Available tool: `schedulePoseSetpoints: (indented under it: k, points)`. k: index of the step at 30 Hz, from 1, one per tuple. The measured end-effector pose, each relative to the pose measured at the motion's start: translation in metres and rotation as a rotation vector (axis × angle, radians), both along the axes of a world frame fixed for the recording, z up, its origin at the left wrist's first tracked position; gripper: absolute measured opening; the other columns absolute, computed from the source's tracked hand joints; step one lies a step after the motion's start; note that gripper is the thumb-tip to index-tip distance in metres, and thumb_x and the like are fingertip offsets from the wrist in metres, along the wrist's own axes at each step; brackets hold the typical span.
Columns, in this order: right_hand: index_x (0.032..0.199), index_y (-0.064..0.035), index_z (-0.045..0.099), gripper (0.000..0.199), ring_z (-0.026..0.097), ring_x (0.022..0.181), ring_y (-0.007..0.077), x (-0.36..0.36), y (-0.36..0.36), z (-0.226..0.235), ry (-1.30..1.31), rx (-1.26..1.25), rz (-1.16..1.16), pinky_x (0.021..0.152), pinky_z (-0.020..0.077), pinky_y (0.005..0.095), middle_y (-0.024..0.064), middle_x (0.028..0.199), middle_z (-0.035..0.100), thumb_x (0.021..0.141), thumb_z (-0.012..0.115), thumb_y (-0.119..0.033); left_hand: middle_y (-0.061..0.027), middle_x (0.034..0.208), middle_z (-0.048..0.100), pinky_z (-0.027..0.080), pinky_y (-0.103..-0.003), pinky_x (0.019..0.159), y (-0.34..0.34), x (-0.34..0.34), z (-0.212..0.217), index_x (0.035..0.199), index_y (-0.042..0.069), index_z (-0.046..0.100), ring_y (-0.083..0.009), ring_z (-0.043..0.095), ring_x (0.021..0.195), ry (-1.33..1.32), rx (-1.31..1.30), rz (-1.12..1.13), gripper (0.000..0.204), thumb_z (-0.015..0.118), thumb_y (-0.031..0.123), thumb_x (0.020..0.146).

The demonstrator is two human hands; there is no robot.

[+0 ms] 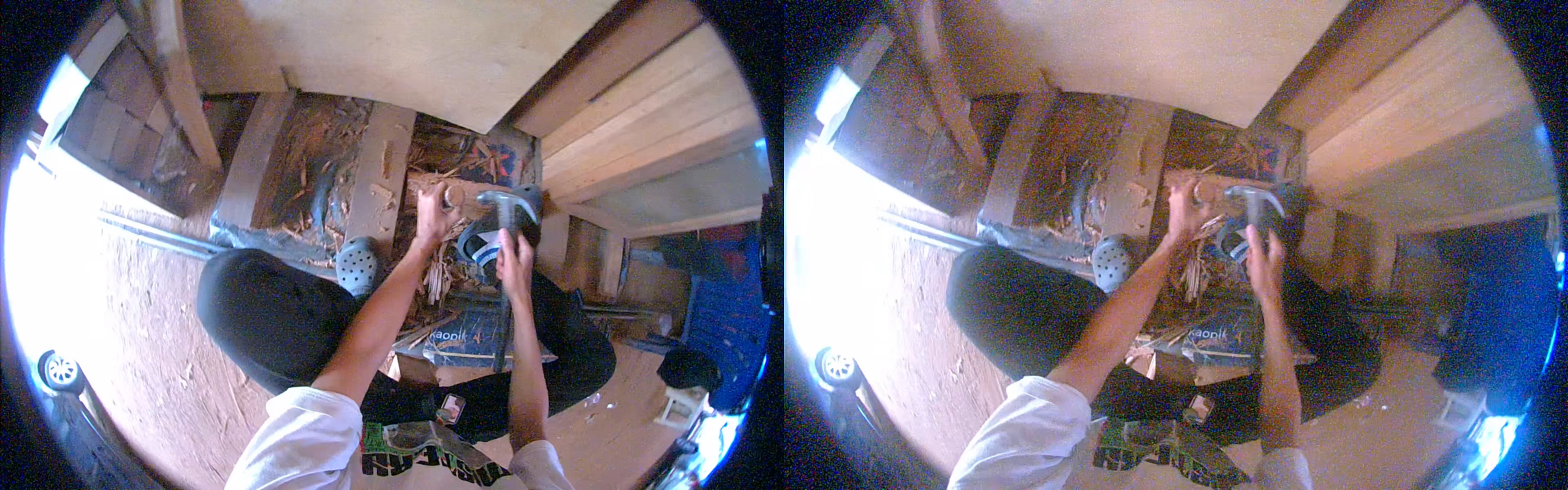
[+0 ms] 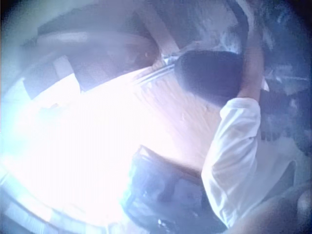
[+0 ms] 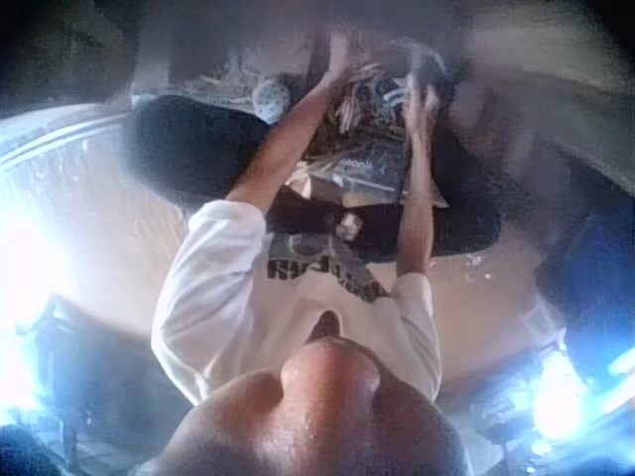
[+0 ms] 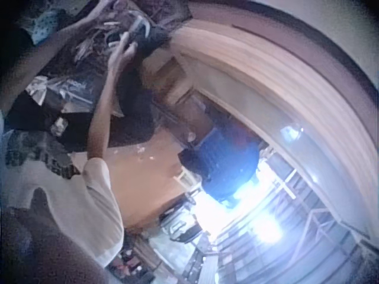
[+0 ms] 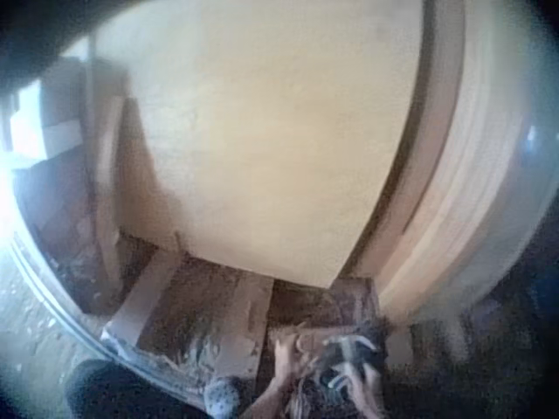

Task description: The person sits on the floor and repeatedly strikes a small piece of wood with a hammer to break it into smaller fragments. The person holds the wood with one hand and swings the hammer with the other, generating wood chips and debris.

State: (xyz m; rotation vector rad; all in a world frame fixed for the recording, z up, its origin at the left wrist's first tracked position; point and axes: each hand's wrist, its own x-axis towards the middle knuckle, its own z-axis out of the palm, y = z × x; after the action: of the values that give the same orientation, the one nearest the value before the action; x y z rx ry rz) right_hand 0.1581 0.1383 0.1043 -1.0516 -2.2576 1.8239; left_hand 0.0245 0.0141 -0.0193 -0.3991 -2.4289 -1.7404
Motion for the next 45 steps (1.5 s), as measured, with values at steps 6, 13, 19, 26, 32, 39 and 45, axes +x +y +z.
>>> schedulePoseSetpoints:
  k: [6, 13, 19, 26, 32, 39, 45]
  points:
    - [0.085, -0.0138, 0.048, 0.039, 0.033, 0.038, 0.0075, 0.001, 0.002, -0.012, 0.022, -0.368, -0.283, 0.034, 0.0253, 0.0241, -0.0037, 0.054, 0.039, 0.092, 0.052, -0.052, -0.0179, 0.089, 0.057, 0.042, -0.047, 0.079, 0.017, -0.001, 0.001, 0.092, 0.004, 0.055, -0.0395, 0.053, 0.094, 0.052, 0.066, 0.16, 0.039, 0.072, 0.013, 0.058]
    - [0.084, -0.0153, 0.05, 0.038, 0.031, 0.04, 0.0058, 0.011, 0.013, -0.028, -0.025, -0.488, -0.354, 0.036, 0.0242, 0.0221, -0.0046, 0.056, 0.036, 0.095, 0.049, -0.051, -0.019, 0.076, 0.058, 0.045, -0.049, 0.066, 0.027, -0.039, -0.003, 0.077, 0.005, 0.058, -0.0407, 0.056, 0.077, 0.08, 0.126, 0.228, 0.026, 0.074, 0.019, 0.062]
    - [0.084, -0.0149, 0.05, 0.037, 0.031, 0.039, 0.0058, -0.005, 0.004, -0.031, -0.089, -0.483, -0.329, 0.036, 0.0247, 0.023, -0.0041, 0.056, 0.036, 0.094, 0.05, -0.05, -0.0212, 0.076, 0.061, 0.048, -0.05, 0.066, 0.027, -0.053, -0.001, 0.081, 0.005, 0.061, -0.0417, 0.06, 0.075, -0.05, 0.025, 0.151, 0.025, 0.072, 0.019, 0.065]
    - [0.086, -0.0141, 0.05, 0.037, 0.031, 0.039, 0.0067, -0.017, -0.021, -0.01, -0.176, -0.385, -0.259, 0.037, 0.0246, 0.0231, -0.0038, 0.057, 0.038, 0.093, 0.05, -0.051, -0.0218, 0.078, 0.066, 0.051, -0.049, 0.071, 0.033, -0.077, 0.019, 0.082, 0.005, 0.067, -0.0413, 0.063, 0.076, -0.227, -0.112, 0.118, 0.026, 0.074, 0.024, 0.066]
    - [0.088, -0.0138, 0.051, 0.038, 0.031, 0.039, 0.007, -0.026, -0.033, 0.007, -0.188, -0.372, -0.278, 0.037, 0.0241, 0.0234, -0.0035, 0.057, 0.038, 0.092, 0.052, -0.052, -0.0227, 0.081, 0.066, 0.051, -0.049, 0.074, 0.035, -0.09, 0.029, 0.086, 0.006, 0.069, -0.0419, 0.063, 0.081, -0.357, -0.106, 0.098, 0.026, 0.075, 0.024, 0.067]
    - [0.089, -0.0134, 0.051, 0.038, 0.032, 0.04, 0.0066, -0.027, -0.031, 0.011, -0.231, -0.378, -0.313, 0.038, 0.0243, 0.0231, -0.004, 0.057, 0.038, 0.092, 0.052, -0.052, -0.0288, 0.082, 0.064, 0.053, -0.051, 0.071, 0.044, -0.104, 0.04, 0.084, 0.001, 0.068, -0.0448, 0.063, 0.079, -0.362, -0.168, 0.208, 0.027, 0.07, 0.023, 0.069]
    - [0.088, -0.0134, 0.05, 0.037, 0.033, 0.041, 0.0066, -0.028, -0.031, 0.017, -0.216, -0.377, -0.293, 0.039, 0.0256, 0.0233, -0.0039, 0.057, 0.037, 0.093, 0.051, -0.051, -0.0238, 0.076, 0.065, 0.053, -0.047, 0.068, 0.033, -0.078, 0.028, 0.083, 0.003, 0.067, -0.0405, 0.064, 0.075, -0.209, -0.061, 0.13, 0.026, 0.073, 0.019, 0.063]
